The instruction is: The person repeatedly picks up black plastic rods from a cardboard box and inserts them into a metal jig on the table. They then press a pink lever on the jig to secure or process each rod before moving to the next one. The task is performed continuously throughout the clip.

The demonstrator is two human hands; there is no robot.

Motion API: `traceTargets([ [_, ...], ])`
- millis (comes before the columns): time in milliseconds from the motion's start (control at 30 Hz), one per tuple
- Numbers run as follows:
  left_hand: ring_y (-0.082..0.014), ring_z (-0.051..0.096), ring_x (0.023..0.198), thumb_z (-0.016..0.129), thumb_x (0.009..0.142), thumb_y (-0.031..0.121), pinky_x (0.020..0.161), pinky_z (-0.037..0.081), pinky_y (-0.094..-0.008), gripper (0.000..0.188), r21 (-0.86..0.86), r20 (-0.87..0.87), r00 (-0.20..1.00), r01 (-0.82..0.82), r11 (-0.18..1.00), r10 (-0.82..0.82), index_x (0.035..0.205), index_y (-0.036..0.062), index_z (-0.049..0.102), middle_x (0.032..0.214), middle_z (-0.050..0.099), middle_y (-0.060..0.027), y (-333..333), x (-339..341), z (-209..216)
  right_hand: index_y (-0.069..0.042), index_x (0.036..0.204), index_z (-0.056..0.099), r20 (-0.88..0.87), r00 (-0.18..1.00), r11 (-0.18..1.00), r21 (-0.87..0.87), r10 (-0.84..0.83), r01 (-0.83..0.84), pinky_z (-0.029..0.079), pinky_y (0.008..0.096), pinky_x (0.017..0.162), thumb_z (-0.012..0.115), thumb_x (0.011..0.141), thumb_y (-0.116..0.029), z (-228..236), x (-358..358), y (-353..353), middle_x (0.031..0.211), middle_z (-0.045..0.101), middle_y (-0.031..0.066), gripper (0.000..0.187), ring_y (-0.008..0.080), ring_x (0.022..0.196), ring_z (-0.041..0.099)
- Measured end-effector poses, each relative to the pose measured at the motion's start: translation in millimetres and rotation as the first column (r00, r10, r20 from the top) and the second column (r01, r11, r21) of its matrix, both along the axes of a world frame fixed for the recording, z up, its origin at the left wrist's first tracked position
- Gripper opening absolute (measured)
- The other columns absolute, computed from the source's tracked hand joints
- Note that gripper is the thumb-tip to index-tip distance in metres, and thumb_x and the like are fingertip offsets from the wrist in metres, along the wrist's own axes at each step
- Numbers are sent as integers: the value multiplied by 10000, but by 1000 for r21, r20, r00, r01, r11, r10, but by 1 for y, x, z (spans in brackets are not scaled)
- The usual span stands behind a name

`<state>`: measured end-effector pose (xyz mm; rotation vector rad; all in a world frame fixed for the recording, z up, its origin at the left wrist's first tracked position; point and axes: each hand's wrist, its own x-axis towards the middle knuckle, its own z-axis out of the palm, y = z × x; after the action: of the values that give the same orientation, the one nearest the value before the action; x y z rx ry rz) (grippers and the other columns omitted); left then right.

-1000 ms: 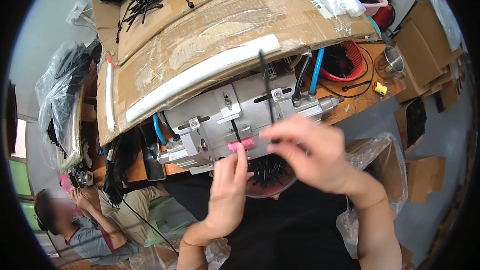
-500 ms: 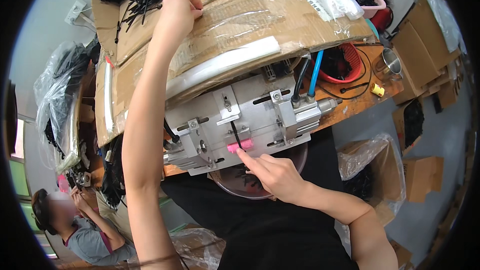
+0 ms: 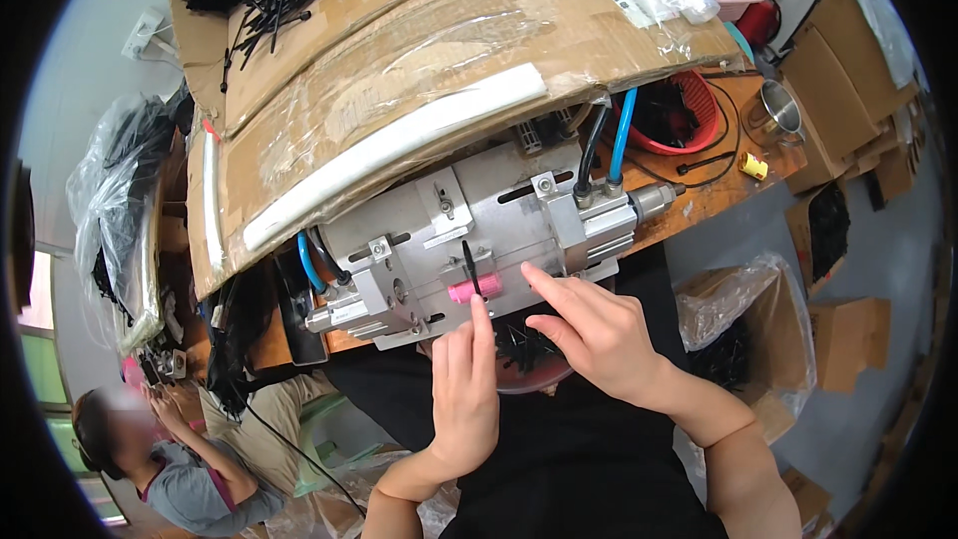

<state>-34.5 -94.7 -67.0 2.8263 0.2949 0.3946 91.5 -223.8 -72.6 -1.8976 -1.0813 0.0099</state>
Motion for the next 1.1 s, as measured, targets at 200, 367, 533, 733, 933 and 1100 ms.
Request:
traceTargets([
  [200, -255, 554, 957, 613, 746, -12, 839, 488, -314, 716, 111, -74, 997, -21, 994, 29, 1420, -109, 392, 1071, 550, -132, -4, 6, -7, -7, 1289, 594, -1, 1000, 1000, 0, -15, 15, 487, 284, 572, 747, 787, -15, 7, -1, -3, 979, 706, 114, 525, 181, 625, 574],
  [367, -233, 552, 947, 610, 756, 0, 830, 489, -299, 697, 153, -98, 993, -44, 987, 59, 1411, -117, 403, 1052, 546, -115, -4, 8, -2, -10, 1288, 597, -17, 1000, 1000, -6, -19, 19, 487, 286, 577, 747, 785, -13, 7, -2, -5, 981, 707, 114, 525, 181, 628, 573],
  [533, -214, 543, 922, 613, 760, 35, 817, 484, -288, 673, 231, -103, 993, -25, 973, 50, 1390, -116, 429, 1039, 541, -101, -4, 10, -4, 0, 1261, 607, -18, 1000, 999, -36, -11, 11, 550, 329, 660, 770, 776, -57, 10, -3, -2, 937, 690, 136, 515, 271, 787, 684],
  [733, -206, 532, 865, 582, 769, 53, 790, 472, -265, 663, 231, -138, 990, 17, 973, 16, 1380, -143, 414, 980, 542, -95, 1, 8, 2, 1, 1245, 619, -41, 999, 998, -61, -24, 21, 541, 332, 646, 774, 755, -36, 17, -4, -3, 928, 702, 128, 515, 269, 767, 682],
  [933, -282, 541, 913, 612, 767, -27, 861, 480, -366, 639, -44, 50, 994, 104, 994, -102, 1387, -58, 461, 1029, 552, -139, 38, 8, 29, 18, 1237, 617, 140, 980, 990, -40, 142, -138, 540, 362, 669, 793, 714, -45, 48, 20, 18, 955, 687, 152, 555, 296, 795, 668],
  [1100, -350, 536, 953, 563, 885, -13, 862, 443, -429, 398, -12, 461, 888, -5, 1000, 10, 1283, 5, 564, 1012, 570, -197, 193, 91, 81, 11, 1184, 631, 297, 942, 987, -7, 158, -163, 502, 373, 727, 721, 825, -73, 95, 102, 88, 942, 664, 155, 380, 327, 818, 615],
])
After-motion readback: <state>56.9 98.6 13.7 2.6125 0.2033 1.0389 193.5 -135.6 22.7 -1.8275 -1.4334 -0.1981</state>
